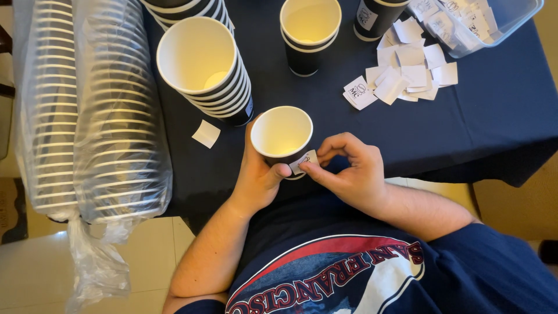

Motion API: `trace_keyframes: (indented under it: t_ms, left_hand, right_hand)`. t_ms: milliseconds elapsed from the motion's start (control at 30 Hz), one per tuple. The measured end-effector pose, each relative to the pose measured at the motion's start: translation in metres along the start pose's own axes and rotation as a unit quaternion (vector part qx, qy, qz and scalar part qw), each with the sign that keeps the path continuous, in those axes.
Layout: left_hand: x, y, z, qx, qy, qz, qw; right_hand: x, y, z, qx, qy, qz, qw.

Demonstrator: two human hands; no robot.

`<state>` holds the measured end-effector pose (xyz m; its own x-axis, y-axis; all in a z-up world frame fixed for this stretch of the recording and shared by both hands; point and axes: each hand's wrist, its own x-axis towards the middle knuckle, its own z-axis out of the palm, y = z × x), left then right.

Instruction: Peeling small stickers and applying them to the sides of paper cups

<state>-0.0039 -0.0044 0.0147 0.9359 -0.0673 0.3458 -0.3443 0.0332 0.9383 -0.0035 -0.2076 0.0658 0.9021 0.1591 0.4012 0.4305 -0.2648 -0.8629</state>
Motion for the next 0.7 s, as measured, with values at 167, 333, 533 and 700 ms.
trace_keyframes:
  t_ms: [167,333,533,700]
  left_hand:
    - [0.001,0.009,0.000,0.011,0.008,0.017,1.000]
    - [0.000,0.008,0.001,-0.003,0.009,0.026,1.000]
    - [0.000,0.002,0.005,0.008,-0.003,0.056,0.998]
    - [-0.009,-0.008,0.006,-0.003,0.001,0.055,0.998]
  right_hand:
    - [0.002,0.002,0.001,-0.077,0.012,-0.052,0.996]
    - [0.003,0.009,0.004,-0.154,0.016,-0.118,0.981]
    - [0.003,0.022,0.020,-0.099,0.028,-0.143,0.984]
    - [0.002,0.039,0.033,-0.008,0.034,-0.156,0.987]
